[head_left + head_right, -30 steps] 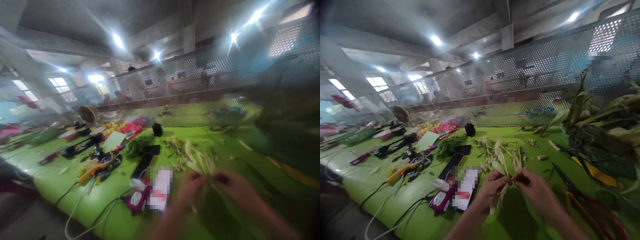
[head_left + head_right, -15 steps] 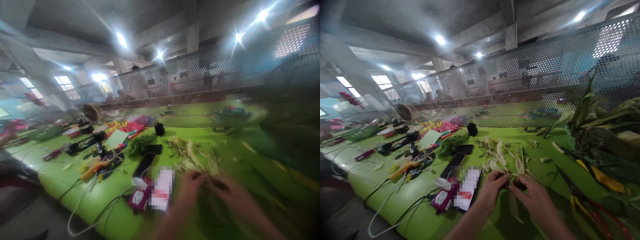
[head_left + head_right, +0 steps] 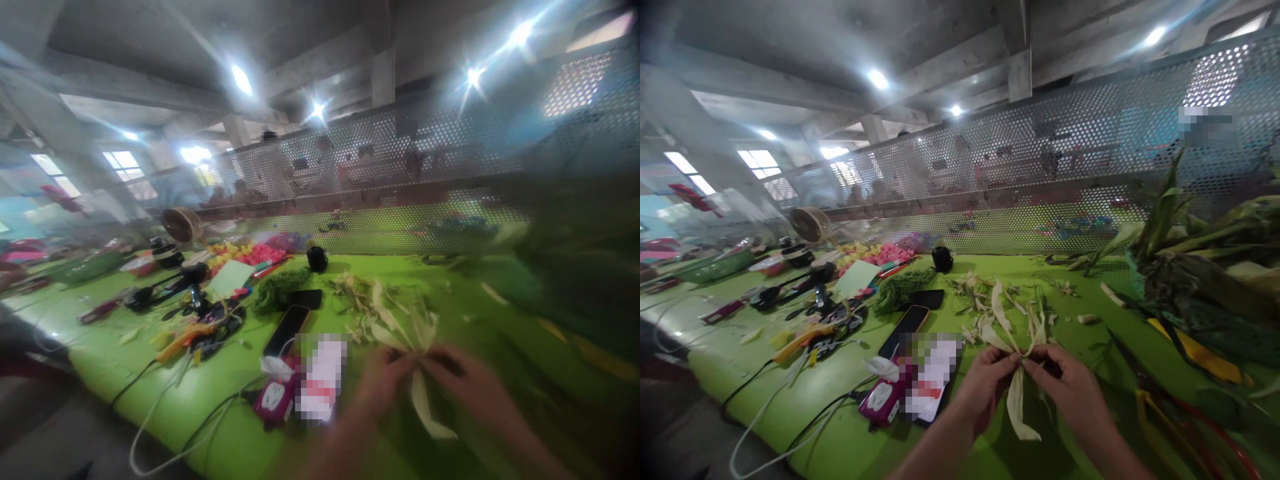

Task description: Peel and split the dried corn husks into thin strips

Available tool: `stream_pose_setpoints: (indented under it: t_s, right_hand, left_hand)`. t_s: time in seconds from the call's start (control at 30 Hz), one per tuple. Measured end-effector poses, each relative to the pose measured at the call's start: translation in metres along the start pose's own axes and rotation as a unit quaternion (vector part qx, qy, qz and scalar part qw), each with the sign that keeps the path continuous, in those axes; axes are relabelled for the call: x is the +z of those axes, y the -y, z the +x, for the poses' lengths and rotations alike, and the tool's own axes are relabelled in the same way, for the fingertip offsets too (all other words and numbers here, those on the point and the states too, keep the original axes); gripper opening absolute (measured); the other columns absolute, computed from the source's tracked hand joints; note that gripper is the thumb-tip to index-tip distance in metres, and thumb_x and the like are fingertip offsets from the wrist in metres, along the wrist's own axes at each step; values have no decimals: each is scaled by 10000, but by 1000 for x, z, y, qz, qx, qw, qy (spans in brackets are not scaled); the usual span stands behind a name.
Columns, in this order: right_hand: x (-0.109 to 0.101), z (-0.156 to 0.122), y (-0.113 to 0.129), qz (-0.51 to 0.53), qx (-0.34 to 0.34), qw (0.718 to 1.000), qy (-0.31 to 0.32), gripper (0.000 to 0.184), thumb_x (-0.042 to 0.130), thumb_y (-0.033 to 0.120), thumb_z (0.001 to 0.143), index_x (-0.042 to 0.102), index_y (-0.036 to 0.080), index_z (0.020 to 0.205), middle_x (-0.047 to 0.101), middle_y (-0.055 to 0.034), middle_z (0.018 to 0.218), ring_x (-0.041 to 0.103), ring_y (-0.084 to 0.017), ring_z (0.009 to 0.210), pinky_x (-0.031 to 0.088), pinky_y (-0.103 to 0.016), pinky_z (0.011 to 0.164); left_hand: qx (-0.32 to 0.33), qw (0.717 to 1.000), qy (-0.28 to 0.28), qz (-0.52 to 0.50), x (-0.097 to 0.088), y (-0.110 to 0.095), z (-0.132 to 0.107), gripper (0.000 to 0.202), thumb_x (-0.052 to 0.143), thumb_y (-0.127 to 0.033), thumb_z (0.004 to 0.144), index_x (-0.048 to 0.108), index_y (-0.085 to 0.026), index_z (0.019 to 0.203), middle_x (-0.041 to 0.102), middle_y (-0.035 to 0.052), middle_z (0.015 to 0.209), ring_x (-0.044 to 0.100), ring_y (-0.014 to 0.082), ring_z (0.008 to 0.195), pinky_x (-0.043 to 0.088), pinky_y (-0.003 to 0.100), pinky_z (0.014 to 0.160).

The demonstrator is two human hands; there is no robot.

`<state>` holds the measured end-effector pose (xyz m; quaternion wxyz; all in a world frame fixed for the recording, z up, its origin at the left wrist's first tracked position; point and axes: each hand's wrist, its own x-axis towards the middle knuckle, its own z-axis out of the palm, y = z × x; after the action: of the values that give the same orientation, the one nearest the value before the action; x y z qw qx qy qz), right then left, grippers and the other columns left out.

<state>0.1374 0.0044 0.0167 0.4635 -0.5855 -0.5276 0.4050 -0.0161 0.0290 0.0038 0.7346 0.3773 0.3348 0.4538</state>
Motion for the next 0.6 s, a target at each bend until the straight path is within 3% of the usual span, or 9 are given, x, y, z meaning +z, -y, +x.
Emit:
stream_pose_setpoints:
  t_s: [0.1,0.23,0.37,0.47,0.6]
  right_hand:
    - [1,0,-3,44,38,998,-15,204,679,418,691,703,220,738,725,-33,698,650,-205,630,480,-292,572]
    - [0,2,-12,96,80,992,31,219,691,433,690,659,218,722,599,26,520,518,-125,441,407,-259,472]
    - [1,1,-10,94,76,992,34,272,674,476,715,660,215,791,658,8,622,543,-125,480,406,-249,476]
    - [1,-2,-3,19,41,999,3,277,652,474,731,676,204,791,711,-23,733,613,-165,592,437,-254,513]
    - [-1,-5,2,-91,-84,992,2,196,582,392,790,675,227,738,690,-3,719,629,-181,681,470,-266,614]
  left_hand:
    - [3,999,6,-36,5,1,-1,386,809,-342,661,710,-112,956,723,123,926,664,217,815,477,333,823]
    - [-10,998,-16,-60,4,2,-1,354,799,-320,672,701,-119,946,723,117,910,666,209,767,484,325,776]
    - [-13,999,-26,-39,1,3,0,375,807,-333,666,701,-124,959,717,127,955,666,222,827,475,331,809]
    - [-15,999,-24,-35,3,2,0,407,817,-344,648,697,-115,963,718,129,933,668,234,839,480,345,827]
    - [-13,996,-22,-88,11,-4,-3,417,839,-335,609,691,-122,936,718,117,898,671,239,842,493,345,827]
